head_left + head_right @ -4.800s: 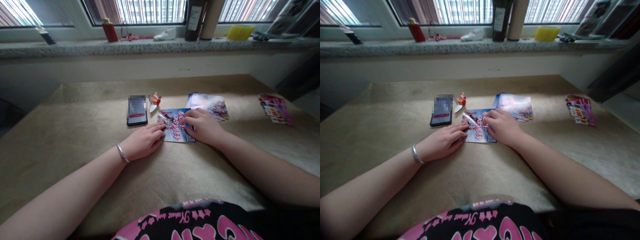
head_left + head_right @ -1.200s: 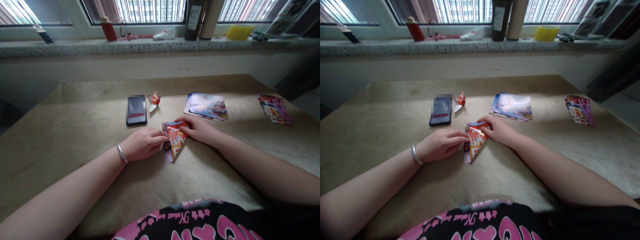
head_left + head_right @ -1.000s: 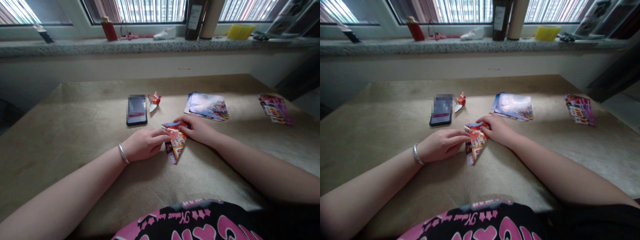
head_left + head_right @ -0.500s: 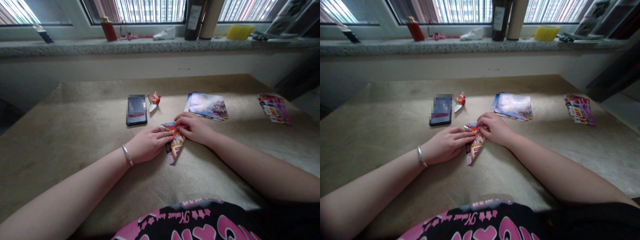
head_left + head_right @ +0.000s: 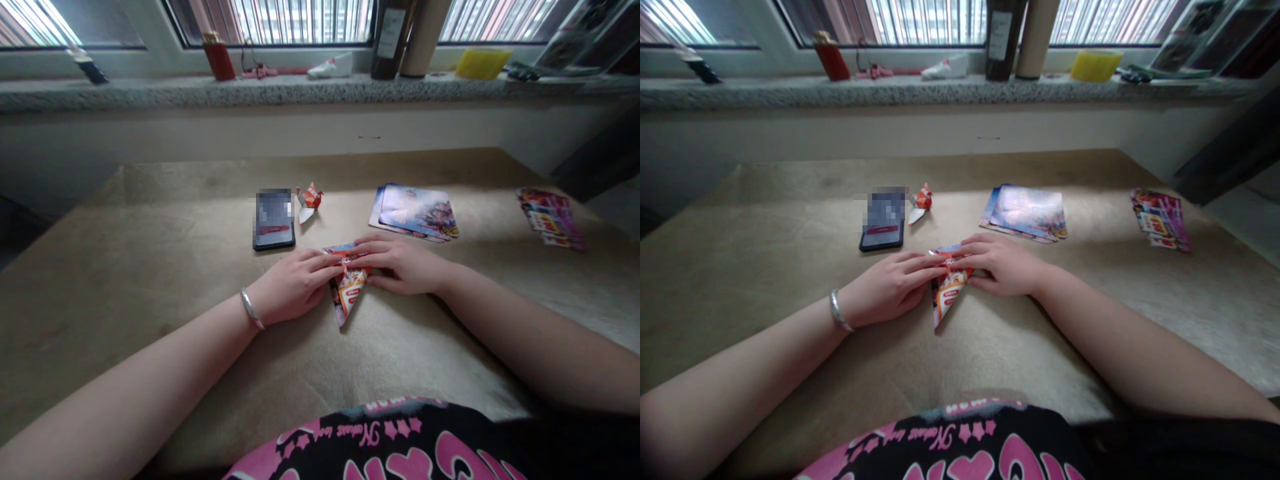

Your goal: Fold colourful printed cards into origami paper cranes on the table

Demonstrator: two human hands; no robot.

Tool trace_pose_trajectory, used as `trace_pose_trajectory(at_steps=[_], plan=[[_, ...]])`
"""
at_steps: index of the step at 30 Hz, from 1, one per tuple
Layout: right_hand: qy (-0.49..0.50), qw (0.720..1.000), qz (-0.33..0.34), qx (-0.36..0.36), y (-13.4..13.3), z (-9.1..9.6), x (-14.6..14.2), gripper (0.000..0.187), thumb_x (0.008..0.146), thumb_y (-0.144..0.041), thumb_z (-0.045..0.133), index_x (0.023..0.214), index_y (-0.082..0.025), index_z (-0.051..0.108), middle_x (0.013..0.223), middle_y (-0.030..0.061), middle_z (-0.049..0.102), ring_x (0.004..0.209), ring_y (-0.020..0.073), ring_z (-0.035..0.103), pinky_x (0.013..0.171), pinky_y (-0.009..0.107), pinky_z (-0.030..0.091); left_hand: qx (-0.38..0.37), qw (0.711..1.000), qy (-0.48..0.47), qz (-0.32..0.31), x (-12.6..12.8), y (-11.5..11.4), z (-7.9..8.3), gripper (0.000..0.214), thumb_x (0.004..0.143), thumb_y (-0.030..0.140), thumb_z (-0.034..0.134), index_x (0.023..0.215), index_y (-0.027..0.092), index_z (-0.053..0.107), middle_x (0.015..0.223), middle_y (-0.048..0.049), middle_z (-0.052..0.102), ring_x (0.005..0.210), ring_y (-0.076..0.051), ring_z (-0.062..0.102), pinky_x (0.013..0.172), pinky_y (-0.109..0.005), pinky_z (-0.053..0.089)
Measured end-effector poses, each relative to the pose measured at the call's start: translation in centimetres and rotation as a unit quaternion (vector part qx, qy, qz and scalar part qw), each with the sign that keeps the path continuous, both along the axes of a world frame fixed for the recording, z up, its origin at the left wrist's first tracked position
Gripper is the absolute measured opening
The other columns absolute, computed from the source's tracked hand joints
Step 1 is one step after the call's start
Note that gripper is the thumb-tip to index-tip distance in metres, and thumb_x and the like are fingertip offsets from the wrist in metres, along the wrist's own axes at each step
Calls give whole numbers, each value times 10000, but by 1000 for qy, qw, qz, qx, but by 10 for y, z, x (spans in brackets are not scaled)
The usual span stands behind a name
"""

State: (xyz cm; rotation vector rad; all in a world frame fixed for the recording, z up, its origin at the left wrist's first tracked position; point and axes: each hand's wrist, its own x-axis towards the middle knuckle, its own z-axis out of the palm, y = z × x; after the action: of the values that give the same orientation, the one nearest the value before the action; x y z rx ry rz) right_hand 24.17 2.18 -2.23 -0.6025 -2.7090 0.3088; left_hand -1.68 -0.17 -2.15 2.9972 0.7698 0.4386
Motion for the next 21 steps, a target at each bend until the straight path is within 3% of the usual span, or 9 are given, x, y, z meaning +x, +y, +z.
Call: trace_pose_trajectory(at_steps=[6, 14, 21], plan=[[-6, 1000, 9, -1, 1, -2, 1, 397, 847, -234, 531, 1241, -258, 579, 1271, 58, 594, 1164, 221, 511, 998, 450, 405, -35, 995, 41, 89, -3, 4, -4, 497, 891, 331, 469, 1344, 129, 439, 1400, -149, 434, 1305, -267, 393, 1080, -445, 365], [-50, 999, -22, 2, 0, -2, 1, 476, 826, -165, 508, 1291, -257, 534, 1327, 9, 554, 1271, 255, 411, 1066, 522, 293, 14, 997, 44, 61, -8, 4, 0, 419, 897, 312, 467, 1267, 124, 520, 1259, -131, 569, 1167, -251, 530, 984, -399, 470], [-64, 997, -36, -14, 0, -3, -3, 395, 939, -281, 390, 1314, -270, 516, 1355, -13, 527, 1283, 240, 395, 1074, 478, 294, 0, 999, 5, 49, -12, 7, -2, 339, 912, 248, 442, 1217, 157, 561, 1185, -105, 604, 1079, -201, 569, 935, -355, 495]])
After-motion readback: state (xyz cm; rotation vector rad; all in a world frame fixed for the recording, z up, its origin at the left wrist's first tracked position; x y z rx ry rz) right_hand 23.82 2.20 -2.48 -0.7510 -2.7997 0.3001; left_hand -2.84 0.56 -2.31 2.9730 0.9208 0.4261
